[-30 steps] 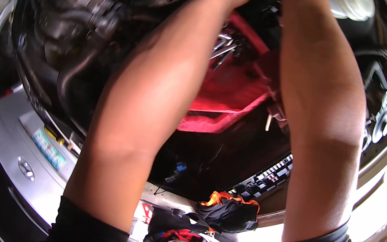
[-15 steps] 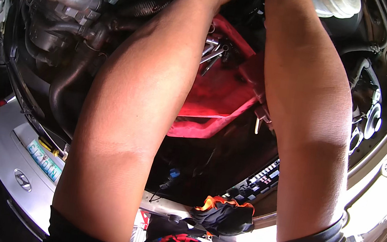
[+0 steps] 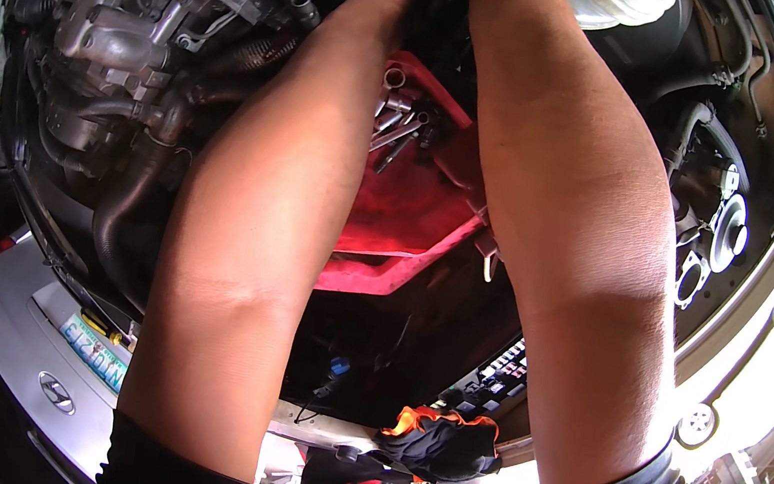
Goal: Repairing or inspecting components within the engine bay of a white vehicle.
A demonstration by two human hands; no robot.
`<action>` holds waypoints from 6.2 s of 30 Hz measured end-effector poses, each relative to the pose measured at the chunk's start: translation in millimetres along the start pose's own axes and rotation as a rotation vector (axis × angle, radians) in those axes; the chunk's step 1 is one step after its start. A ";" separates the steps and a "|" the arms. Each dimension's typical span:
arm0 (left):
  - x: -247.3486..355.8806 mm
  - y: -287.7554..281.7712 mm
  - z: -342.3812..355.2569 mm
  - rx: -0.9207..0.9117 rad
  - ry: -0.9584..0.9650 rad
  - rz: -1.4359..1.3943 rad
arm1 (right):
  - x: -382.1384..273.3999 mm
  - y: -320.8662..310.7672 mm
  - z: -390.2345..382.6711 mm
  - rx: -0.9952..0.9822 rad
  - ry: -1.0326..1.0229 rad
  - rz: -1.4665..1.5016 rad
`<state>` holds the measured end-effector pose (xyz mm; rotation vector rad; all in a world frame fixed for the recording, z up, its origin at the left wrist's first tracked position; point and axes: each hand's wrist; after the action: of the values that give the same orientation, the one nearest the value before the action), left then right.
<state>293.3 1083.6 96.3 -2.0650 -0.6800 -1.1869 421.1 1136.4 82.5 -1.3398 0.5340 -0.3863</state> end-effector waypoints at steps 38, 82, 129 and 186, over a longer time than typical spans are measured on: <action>-48.6 -7.8 39.1 0.059 -0.092 -0.483 | 8.4 -14.4 -13.6 -0.133 0.242 0.326; -24.0 -31.4 -63.0 0.234 0.273 0.320 | 1.6 13.5 -11.0 -0.140 0.161 0.338; -32.4 -9.4 -41.8 0.140 0.403 0.472 | -2.8 -58.0 -24.4 -0.361 0.136 0.029; -48.3 -15.3 -39.3 0.419 0.616 0.393 | -2.0 -43.0 -25.9 -0.019 0.178 0.311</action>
<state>239.2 1058.7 72.7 -1.3030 -0.1862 -1.2271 406.3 1108.2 121.3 -1.2219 0.8829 -0.2448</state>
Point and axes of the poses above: each hand's wrist, its own z-axis towards the middle knuckle, its own y-axis out of the palm, x = y × z, and after that the axes turned 15 degrees about y, right-handed
